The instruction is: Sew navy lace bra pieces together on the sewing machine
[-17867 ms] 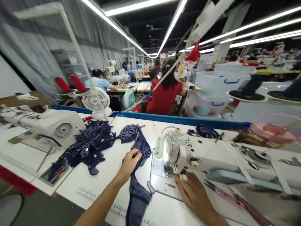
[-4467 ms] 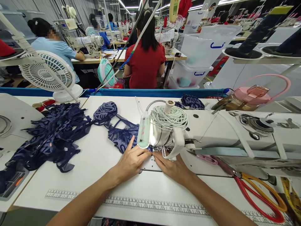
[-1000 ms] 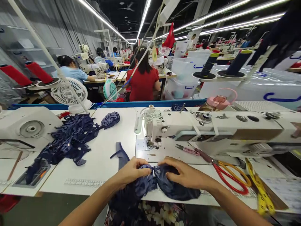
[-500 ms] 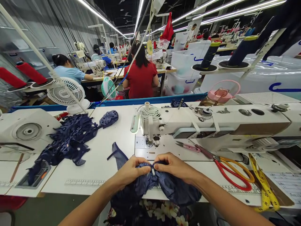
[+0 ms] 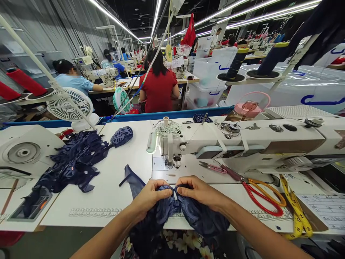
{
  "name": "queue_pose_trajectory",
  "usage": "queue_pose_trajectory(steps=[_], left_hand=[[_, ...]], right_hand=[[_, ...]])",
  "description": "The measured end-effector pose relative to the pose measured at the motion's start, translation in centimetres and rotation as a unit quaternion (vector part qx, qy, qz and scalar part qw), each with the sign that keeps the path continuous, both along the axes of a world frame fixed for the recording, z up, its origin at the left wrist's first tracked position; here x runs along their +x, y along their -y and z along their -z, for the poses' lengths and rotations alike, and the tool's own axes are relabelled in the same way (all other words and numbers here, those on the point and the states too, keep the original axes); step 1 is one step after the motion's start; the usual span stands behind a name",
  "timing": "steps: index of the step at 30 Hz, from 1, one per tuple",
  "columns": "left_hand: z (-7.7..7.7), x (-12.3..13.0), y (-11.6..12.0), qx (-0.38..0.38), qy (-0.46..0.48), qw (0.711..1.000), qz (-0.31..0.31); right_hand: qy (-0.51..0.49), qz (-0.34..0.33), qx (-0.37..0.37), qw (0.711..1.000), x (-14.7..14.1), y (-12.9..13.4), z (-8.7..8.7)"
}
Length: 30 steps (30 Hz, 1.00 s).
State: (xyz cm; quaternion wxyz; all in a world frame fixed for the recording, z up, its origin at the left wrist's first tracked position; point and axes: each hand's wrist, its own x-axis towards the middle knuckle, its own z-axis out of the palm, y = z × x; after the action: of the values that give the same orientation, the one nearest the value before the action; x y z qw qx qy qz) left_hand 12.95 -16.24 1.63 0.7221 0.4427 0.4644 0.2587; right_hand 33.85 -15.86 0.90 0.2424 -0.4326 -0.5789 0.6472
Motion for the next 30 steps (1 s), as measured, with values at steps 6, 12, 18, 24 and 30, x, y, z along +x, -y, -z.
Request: queue_pose_trajectory(steps=[6,12,18,24,30], left_hand=[[0.2,0.2,0.1,-0.002,0.008,1.000,0.002],[-0.1,0.0,0.1,0.045,-0.045,0.997,0.035],[-1.8,-0.4,0.1,0.223,-0.152,0.957,0.104],[-5.3,-3.3,1.7,0.601,-0.360,0.710,-0.073],[-3.0,-6.4,2.9,0.537,-0.196,0.807,-0.147]], right_hand=[[0.029,-0.004,0.024,0.999,0.1,0.2,0.0],[0.044,-0.011,0.038,0.998,0.1,0.5,-0.5],[0.133,-0.026,0.130,0.982,-0.4,0.9,-2.5],[0.184,-0.011,0.404,0.896,-2.5,5.5,-7.9],[0.129,0.020,0.505,0.853,-5.8,5.5,-6.8]])
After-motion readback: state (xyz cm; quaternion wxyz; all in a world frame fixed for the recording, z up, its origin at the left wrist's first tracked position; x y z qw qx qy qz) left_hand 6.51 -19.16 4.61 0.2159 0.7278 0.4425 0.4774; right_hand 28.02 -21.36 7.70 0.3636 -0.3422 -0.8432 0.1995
